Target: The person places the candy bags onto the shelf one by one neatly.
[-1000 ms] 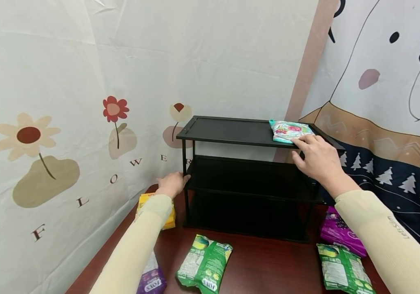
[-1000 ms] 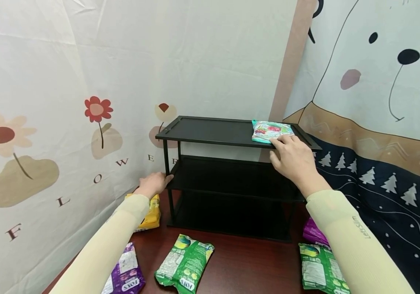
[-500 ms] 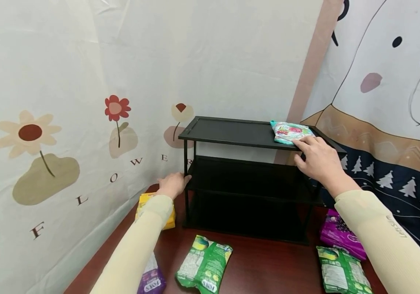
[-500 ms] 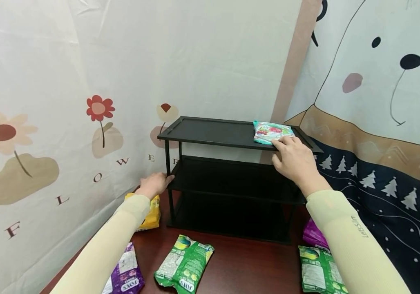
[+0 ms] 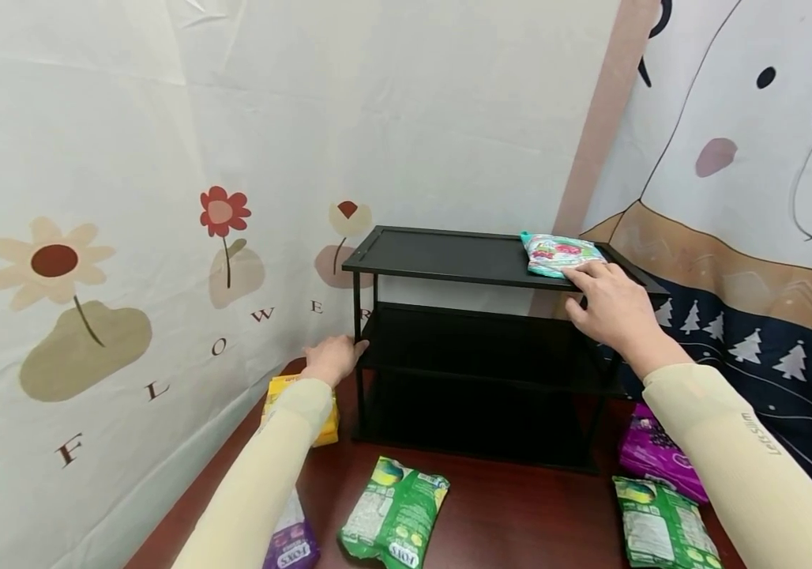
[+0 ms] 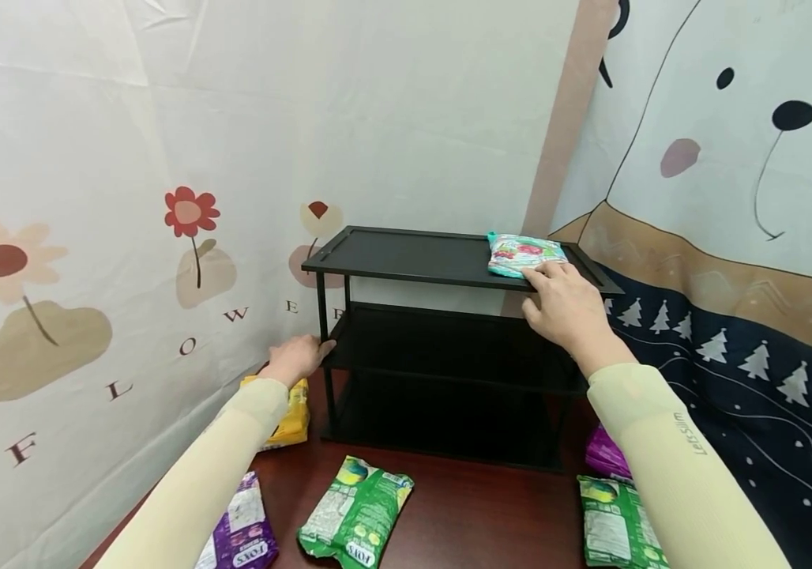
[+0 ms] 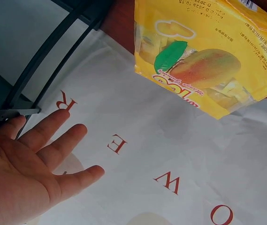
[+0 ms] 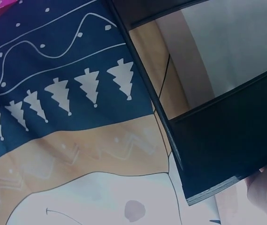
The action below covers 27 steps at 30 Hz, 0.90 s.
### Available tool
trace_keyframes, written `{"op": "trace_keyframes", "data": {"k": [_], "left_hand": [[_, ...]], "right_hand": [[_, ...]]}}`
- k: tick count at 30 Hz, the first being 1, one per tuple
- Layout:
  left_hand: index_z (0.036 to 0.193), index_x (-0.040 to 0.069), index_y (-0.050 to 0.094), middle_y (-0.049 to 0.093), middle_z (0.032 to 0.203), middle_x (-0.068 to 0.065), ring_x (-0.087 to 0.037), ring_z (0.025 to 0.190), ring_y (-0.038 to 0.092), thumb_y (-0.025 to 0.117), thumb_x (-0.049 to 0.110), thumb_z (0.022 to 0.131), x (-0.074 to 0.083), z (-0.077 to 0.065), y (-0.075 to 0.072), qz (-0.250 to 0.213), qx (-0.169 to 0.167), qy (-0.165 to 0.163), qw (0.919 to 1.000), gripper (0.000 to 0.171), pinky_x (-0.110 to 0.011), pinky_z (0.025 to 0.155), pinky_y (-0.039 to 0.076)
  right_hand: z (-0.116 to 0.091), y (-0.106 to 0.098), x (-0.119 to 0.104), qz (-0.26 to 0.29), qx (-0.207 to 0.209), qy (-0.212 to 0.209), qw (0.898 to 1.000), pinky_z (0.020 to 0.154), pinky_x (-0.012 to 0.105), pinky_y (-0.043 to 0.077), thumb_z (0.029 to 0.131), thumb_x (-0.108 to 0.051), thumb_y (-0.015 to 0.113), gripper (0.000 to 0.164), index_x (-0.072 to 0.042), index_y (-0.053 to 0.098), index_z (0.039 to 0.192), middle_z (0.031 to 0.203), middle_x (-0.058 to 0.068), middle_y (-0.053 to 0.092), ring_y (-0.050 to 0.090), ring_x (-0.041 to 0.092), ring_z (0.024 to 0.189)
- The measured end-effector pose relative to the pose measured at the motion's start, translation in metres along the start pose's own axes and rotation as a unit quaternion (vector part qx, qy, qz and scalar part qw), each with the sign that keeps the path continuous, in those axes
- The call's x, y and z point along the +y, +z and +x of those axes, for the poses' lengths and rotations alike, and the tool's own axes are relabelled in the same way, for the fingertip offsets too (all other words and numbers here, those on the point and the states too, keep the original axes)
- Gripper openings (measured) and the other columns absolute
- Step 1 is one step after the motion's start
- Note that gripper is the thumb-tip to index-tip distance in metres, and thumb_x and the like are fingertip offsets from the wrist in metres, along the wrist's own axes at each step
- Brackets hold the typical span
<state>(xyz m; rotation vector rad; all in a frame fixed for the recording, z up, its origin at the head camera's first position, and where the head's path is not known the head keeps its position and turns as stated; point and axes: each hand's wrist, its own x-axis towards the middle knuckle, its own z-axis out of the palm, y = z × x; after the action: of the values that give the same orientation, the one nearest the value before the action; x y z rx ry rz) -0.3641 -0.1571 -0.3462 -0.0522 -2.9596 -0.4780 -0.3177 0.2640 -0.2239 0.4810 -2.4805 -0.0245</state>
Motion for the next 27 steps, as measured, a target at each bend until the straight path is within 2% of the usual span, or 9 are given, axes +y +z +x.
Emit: {"op": "trace_keyframes", "data": {"k": [6,10,18,27], "left_hand": [[0.102,0.008,0.070,0.070,0.100,-0.016,-0.043,0.107,0.062,0.039,0.043,0.107,0.001,0.001,0.001,0.004,-0.001,-0.002,1.0000,0.047,-0.077,0.099,0.026],[0.105,0.008,0.070,0.070,0.104,-0.017,-0.042,0.108,0.061,0.039,0.043,0.107,0.002,0.000,0.001,0.006,0.000,-0.005,1.0000,0.047,-0.077,0.099,0.026],[0.112,0.007,0.070,0.069,0.109,-0.018,-0.043,0.111,0.060,0.038,0.043,0.107,0.005,0.000,-0.003,0.009,0.002,0.001,1.0000,0.047,-0.077,0.099,0.026],[0.118,0.008,0.069,0.068,0.116,-0.018,-0.044,0.116,0.058,0.039,0.043,0.107,0.003,-0.001,-0.004,0.011,-0.006,-0.008,0.9999,0.048,-0.077,0.101,0.023]], "right_hand": [[-0.001,-0.001,0.000,0.003,-0.008,0.002,1.000,0.099,0.065,0.039,0.092,-0.021,0.061,0.056,-0.001,0.050,0.143,0.138,0.027,0.049,0.040,0.047,0.129],[-0.002,0.000,-0.001,0.007,-0.004,0.002,1.000,0.100,0.065,0.038,0.091,-0.020,0.062,0.056,-0.001,0.051,0.143,0.140,0.027,0.048,0.040,0.047,0.130],[-0.004,0.004,0.002,0.006,0.042,-0.022,0.999,0.108,0.057,0.033,0.087,-0.016,0.066,0.056,0.002,0.053,0.139,0.135,0.026,0.053,0.045,0.044,0.128],[-0.011,0.009,-0.002,-0.013,0.056,-0.031,0.998,0.111,0.061,0.025,0.088,-0.017,0.066,0.058,0.004,0.049,0.140,0.136,0.027,0.051,0.046,0.047,0.126]]}}
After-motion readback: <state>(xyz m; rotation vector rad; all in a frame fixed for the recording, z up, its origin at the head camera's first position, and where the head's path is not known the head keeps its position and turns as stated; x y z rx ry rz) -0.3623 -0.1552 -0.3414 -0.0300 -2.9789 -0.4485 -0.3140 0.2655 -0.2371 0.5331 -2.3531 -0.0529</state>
